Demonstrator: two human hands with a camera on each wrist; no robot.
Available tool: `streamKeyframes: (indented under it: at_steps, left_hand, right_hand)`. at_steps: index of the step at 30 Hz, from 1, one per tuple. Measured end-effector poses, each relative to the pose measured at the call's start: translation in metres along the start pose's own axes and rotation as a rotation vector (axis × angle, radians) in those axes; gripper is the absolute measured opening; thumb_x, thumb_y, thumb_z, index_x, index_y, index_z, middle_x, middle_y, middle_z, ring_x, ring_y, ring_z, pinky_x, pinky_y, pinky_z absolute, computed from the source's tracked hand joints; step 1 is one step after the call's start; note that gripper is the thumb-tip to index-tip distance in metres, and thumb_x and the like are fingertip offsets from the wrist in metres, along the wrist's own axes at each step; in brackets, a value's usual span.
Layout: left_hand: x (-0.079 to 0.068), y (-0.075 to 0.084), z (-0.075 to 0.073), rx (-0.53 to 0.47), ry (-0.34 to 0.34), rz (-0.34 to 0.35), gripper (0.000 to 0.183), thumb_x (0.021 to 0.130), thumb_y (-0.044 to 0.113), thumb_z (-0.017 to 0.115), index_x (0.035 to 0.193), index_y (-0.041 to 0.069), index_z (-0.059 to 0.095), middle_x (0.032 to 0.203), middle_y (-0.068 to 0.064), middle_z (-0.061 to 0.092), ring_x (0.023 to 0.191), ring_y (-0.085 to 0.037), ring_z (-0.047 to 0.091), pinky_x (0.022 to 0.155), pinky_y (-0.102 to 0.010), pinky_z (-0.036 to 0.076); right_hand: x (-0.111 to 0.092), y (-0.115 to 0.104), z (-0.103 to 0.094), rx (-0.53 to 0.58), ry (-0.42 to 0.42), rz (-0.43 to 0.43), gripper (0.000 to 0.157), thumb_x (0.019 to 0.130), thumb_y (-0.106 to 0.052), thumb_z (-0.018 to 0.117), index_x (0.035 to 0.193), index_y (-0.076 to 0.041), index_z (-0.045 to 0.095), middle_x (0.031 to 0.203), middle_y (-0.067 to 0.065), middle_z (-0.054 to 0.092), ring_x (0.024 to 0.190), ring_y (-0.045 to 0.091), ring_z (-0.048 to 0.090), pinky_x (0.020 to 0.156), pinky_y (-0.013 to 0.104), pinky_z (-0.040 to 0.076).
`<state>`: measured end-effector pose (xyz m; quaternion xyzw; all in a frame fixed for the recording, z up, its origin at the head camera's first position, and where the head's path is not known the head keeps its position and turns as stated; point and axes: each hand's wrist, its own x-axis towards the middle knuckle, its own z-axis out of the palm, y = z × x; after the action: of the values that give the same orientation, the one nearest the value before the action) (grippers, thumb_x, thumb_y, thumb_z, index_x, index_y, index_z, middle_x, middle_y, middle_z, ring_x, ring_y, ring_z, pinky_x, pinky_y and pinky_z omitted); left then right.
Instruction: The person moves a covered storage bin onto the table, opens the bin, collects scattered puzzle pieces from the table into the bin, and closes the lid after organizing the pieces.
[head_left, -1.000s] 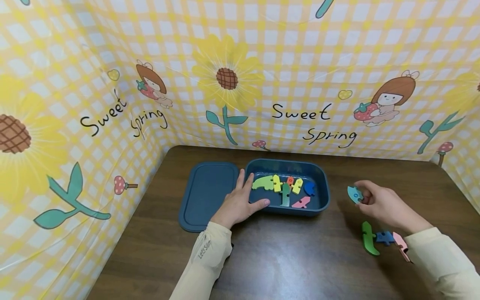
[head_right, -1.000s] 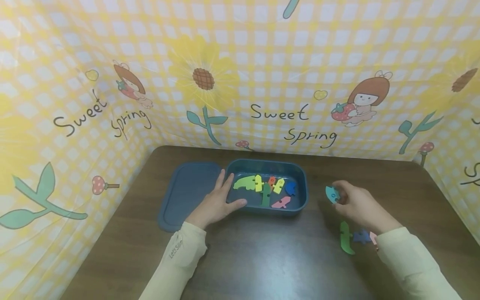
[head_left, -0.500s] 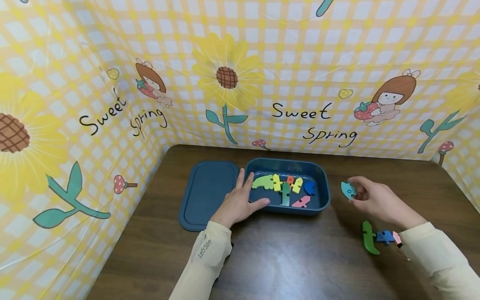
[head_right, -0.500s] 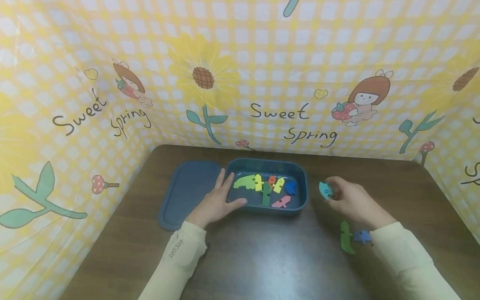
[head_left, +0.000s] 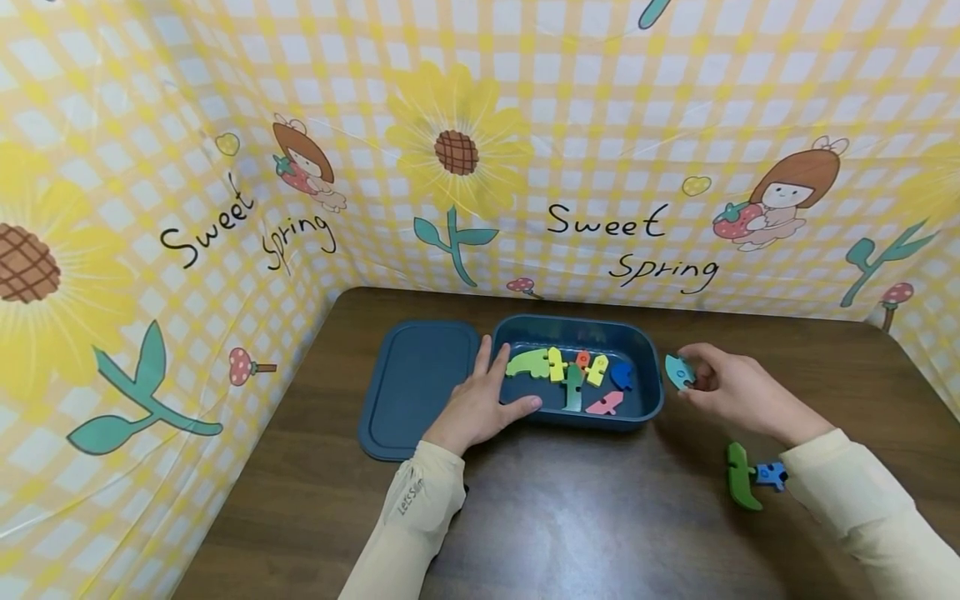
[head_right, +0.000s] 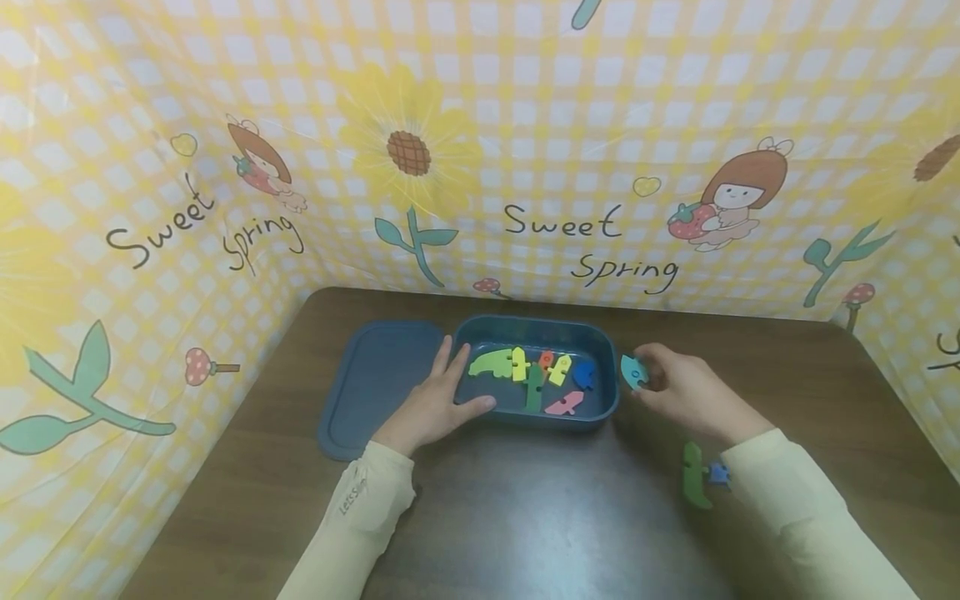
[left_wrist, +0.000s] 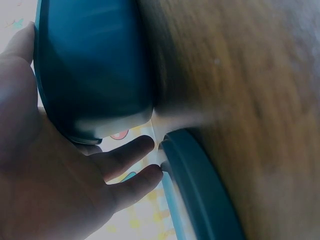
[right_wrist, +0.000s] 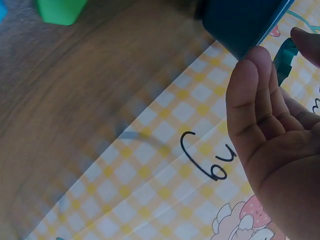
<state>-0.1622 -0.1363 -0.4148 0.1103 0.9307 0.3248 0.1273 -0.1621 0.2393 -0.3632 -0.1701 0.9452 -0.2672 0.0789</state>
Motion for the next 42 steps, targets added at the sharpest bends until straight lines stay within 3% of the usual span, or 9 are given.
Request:
streamKeyframes:
  at_steps: [13,42]
  left_hand:
    - [-0.001,-0.001,0.0,0.001,0.002,0.0,0.101,0.09,0.069,0.061,0.165,0.022,0.011,0.168,-0.001,-0.014,0.14,-0.048,0.035,0.112,-0.066,0.024]
    - [0.0,-0.003,0.0,-0.009,-0.016,-0.018,0.101,0.09,0.07,0.06,0.165,0.025,0.009,0.169,-0.001,-0.014,0.142,-0.05,0.031,0.11,-0.067,0.025]
  right_hand:
    - [0.017,-0.019,0.002,-0.002,-0.025,-0.042,0.057,0.091,-0.017,0.077,0.138,0.001,0.051,0.09,0.001,0.061,0.076,0.019,0.055,0.063,0.032,0.05]
    - [0.059,-0.068,0.01,-0.022,-0.079,-0.111,0.058,0.091,-0.015,0.076,0.14,0.002,0.05,0.086,0.004,0.057,0.07,0.018,0.052,0.059,0.034,0.046]
